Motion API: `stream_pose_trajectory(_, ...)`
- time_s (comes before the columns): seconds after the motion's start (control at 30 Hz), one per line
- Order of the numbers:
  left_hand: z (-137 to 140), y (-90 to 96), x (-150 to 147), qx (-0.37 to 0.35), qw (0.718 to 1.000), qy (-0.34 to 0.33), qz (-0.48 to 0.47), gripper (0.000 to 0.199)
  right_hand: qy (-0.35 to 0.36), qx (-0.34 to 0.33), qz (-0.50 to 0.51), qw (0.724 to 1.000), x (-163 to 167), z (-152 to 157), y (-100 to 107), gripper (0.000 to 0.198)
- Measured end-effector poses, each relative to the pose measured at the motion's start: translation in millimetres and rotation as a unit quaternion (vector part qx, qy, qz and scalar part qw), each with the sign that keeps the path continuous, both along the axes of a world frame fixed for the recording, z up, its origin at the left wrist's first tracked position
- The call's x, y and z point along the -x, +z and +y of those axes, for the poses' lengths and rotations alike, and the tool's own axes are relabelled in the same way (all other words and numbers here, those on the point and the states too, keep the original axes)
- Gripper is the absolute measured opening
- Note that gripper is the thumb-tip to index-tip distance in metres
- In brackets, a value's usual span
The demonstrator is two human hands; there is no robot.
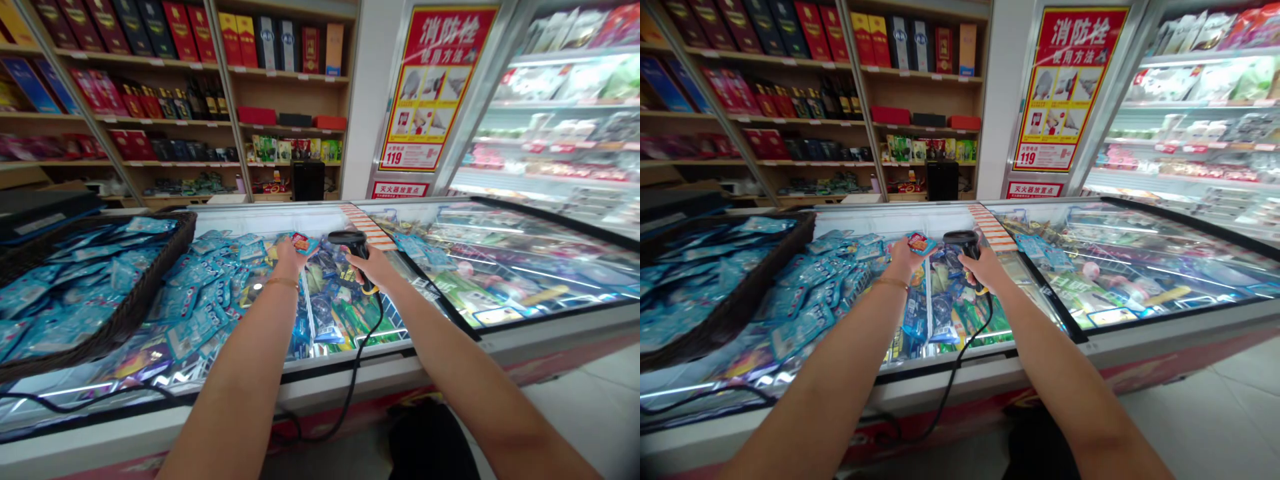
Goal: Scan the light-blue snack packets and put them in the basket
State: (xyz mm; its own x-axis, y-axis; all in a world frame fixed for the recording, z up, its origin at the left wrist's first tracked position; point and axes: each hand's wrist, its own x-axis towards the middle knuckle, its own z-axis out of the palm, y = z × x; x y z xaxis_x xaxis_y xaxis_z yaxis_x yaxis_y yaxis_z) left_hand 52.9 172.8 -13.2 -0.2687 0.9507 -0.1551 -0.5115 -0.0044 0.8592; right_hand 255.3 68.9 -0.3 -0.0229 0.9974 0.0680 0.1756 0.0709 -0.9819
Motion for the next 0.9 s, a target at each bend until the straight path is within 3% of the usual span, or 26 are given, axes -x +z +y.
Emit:
stream_pose_trajectory(0.1, -6, -0.8, -5, -0.018, 0.985, -0.086, -0.148, 0.040, -0.014, 0.009, -0.011, 1.000, 3, -4, 4, 0.029)
stream_pose_trajectory(0.2, -10, -1.2, -5, -0.021, 0.973, -0.125, -0.190, 0.052, -0.016, 0.011, -0.018, 1.000, 6, -8, 6, 0.028)
stream_pose_trajectory(0.57, -16, -4.9, -7, 0.019, 0.972, -0.079, -0.220, 0.020, 0.003, -0.002, -0.038, 0.999, 9, -23, -6, 0.030)
stream_pose_trajectory(0.9, -13, -21.3, -15, -0.065, 0.998, -0.022, -0.001, 0.018, -0.045, -0.029, -0.019, 0.998, -3, -17, 1, 0.028)
